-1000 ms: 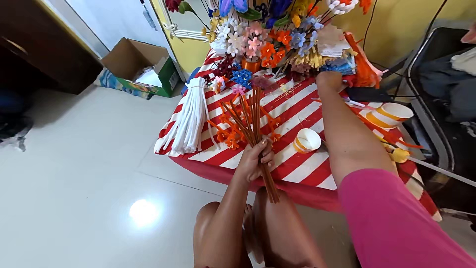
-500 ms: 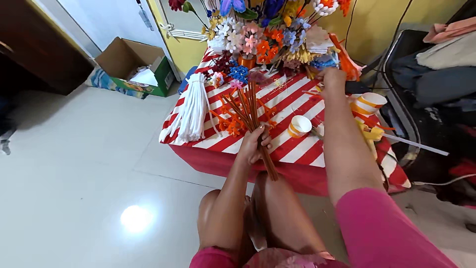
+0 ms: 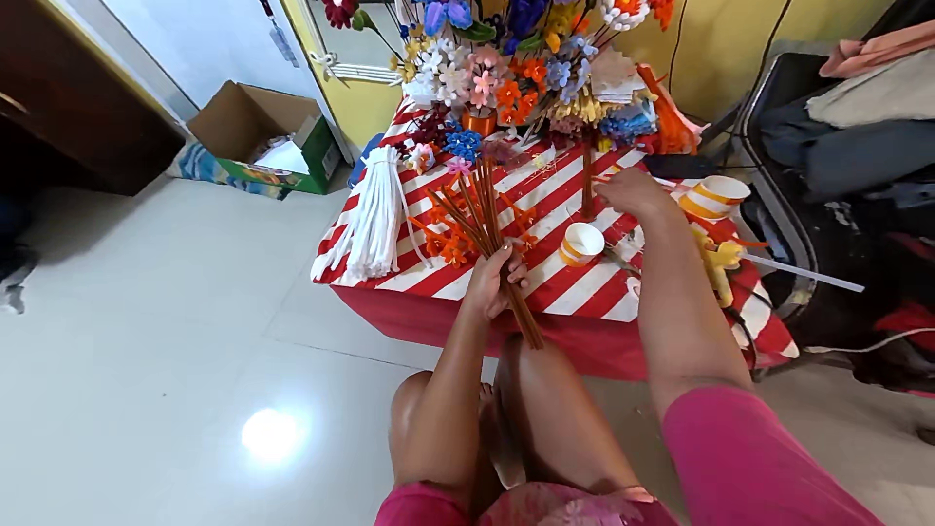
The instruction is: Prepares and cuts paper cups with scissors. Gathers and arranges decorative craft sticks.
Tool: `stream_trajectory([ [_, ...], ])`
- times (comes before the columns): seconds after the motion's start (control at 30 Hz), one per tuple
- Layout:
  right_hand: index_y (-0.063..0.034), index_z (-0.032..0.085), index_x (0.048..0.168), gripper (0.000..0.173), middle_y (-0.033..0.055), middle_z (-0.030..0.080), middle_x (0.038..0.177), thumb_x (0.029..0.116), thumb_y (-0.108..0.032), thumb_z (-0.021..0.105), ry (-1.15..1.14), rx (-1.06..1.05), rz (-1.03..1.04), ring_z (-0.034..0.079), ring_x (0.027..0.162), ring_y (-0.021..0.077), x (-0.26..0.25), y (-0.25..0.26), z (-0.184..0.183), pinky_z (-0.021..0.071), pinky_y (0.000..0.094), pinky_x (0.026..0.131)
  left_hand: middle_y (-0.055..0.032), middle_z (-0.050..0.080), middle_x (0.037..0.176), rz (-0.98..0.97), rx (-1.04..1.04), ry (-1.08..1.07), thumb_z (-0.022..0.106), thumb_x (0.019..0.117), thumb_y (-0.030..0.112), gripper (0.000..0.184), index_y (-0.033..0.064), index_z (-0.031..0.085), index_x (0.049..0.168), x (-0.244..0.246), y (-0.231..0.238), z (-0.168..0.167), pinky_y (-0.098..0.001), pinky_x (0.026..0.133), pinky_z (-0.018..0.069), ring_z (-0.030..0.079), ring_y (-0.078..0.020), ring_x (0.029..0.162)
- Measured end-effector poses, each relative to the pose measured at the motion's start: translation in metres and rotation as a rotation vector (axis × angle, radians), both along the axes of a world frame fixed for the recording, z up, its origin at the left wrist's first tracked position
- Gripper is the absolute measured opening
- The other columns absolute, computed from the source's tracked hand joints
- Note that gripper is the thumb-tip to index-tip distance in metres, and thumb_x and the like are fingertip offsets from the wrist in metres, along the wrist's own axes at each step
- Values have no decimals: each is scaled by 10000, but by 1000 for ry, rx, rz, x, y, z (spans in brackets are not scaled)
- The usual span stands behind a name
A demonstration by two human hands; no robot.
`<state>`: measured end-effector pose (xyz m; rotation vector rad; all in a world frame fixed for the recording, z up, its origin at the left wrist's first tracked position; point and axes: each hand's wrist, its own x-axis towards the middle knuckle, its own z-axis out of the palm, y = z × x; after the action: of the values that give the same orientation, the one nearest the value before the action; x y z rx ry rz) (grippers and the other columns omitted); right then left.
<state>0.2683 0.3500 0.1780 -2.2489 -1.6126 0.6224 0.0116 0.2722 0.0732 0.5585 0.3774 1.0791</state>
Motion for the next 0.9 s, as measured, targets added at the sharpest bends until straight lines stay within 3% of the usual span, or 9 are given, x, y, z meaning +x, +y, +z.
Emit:
stream_trajectory([
  [0.17,91,667,1168,417,330,645,1207,1065,-276,497,-6,147,-64,611,1174,491,2,34,8,432,706,984,21,497,599,6,-9,1,293,1100,129,292,57,573,1058,0,0,0,-235,535,531,521,-87,486],
  [0.23,101,666,1178,390,333,631,1240,1021,-250,599,-76,71,-43,589,1208,496,2,55,-1,424,705,1004,19,497,600,2,-16,-2,295,1097,127,287,56,570,1056,0,1,-2,-240,528,527,519,-92,483],
  [0.33,115,575,1287,576,348,613,1248,904,-271,766,-133,-3,-112,594,1198,505,-7,71,-17,450,702,975,17,491,590,7,-29,4,294,1102,127,282,48,560,1049,0,1,-1,-243,529,531,520,-96,481],
  [0.47,90,487,1398,642,346,585,1311,867,-167,742,-220,-34,-121,587,1219,512,-8,88,-32,466,718,939,21,498,588,0,-16,9,286,1102,131,298,50,568,1050,0,1,0,-246,540,536,529,-94,490],
  [0.6,163,570,1254,477,361,577,1300,899,-119,719,-180,-92,-99,573,1240,490,-6,89,-4,455,675,996,20,499,583,-5,-19,2,285,1102,130,305,49,571,1037,0,1,1,-240,532,533,528,-91,484],
  [0.73,154,659,985,256,343,639,1100,904,-79,728,-395,-257,161,615,1084,476,22,96,11,457,666,911,23,503,592,-10,-17,21,292,1100,135,296,51,571,1044,1,2,0,-235,527,526,523,-87,486],
  [0.9,138,662,1048,220,325,642,1080,927,-40,702,-575,-420,317,616,1052,470,34,76,53,459,661,877,19,499,600,9,-25,23,292,1105,127,300,46,574,1046,1,0,3,-232,535,531,520,-85,489],
])
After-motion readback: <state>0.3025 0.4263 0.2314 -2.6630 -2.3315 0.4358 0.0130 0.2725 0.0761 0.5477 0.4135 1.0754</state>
